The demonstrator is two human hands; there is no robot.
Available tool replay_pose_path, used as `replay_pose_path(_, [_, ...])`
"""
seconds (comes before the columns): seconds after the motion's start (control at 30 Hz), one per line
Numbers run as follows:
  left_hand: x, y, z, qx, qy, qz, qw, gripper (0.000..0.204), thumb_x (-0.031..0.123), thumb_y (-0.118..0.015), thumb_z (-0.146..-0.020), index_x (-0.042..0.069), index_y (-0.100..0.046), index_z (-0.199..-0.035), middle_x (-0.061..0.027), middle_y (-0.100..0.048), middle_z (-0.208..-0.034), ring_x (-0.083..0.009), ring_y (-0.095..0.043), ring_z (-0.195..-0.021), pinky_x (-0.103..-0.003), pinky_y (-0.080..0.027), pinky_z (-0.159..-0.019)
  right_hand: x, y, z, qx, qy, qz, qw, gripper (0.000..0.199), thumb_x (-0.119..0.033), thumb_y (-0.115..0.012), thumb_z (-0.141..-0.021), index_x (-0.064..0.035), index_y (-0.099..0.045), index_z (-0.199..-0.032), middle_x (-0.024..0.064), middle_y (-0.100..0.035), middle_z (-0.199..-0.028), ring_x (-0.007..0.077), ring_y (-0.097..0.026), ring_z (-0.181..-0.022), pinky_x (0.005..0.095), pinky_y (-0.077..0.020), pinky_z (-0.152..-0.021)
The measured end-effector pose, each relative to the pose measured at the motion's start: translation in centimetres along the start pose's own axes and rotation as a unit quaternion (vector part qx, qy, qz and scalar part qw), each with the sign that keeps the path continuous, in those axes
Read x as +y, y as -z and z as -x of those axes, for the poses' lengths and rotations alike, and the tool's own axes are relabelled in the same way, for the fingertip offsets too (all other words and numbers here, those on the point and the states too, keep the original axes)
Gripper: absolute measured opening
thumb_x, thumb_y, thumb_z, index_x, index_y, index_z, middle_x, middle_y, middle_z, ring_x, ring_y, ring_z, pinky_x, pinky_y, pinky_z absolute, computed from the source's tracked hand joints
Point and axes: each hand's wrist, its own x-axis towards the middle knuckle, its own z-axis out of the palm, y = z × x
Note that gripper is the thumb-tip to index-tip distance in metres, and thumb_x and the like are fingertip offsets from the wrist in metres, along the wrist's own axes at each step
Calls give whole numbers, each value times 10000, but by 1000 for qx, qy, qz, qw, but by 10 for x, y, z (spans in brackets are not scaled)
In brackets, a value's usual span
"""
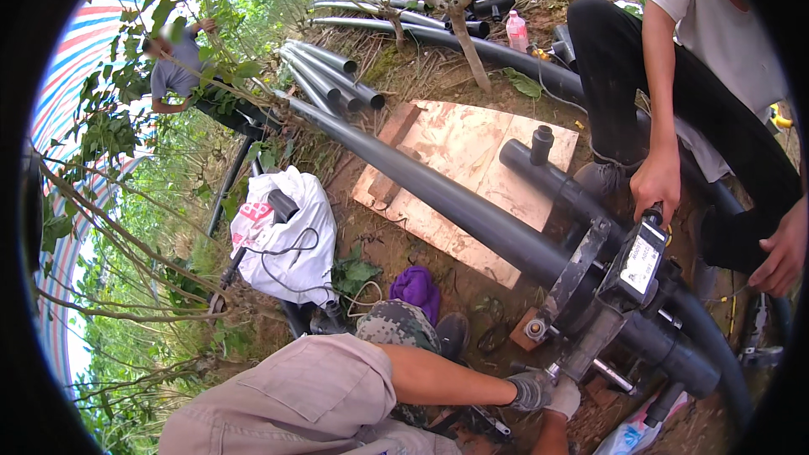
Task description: The person kneels on the ground and uses a wrench to tighten bolts on a metal pipe coupling. A coworker assists by holding the pipes steady and later places a motor-like device onto the assembly. The person continues to tighten the bolts while the coworker adjusts the device.
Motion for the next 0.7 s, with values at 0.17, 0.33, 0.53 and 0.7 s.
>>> replay_pose_path(0.17, [84,76,34,-27,109,67,991,427,345,-599,-873,27,-670,-1149,-237,-698,-1107,-422,-663,-1048,-470,-519,-924,-4,-1,1,6,-19,23,1000,375,-435,-739,-784,-75,-709,-882,204,-703,-803,418,-697,-751,528,-560,-701])
replay_pose_path(0.33, [141,135,63,-76,178,28,981,549,406,-615,-852,-70,-647,-1126,-332,-678,-1070,-463,-658,-1076,-481,-518,-939,-3,1,-2,-39,-27,19,999,467,-524,-687,-842,-58,-663,-854,225,-701,-881,427,-697,-815,534,-550,-720])
replay_pose_path(0.53, [144,135,65,-70,163,-27,984,364,297,-551,-880,53,-701,-1104,-224,-728,-992,-397,-698,-966,-465,-531,-875,-12,9,-1,-18,-21,22,999,230,-314,-701,-787,-103,-731,-875,186,-722,-813,395,-709,-757,513,-572,-699])
replay_pose_path(0.7, [139,130,59,-78,160,-33,983,389,311,-525,-893,39,-700,-1108,-238,-725,-1012,-402,-692,-1002,-465,-517,-910,-9,8,-2,-16,-38,14,999,241,-324,-704,-784,-109,-733,-890,186,-723,-828,393,-709,-780,508,-571,-714])
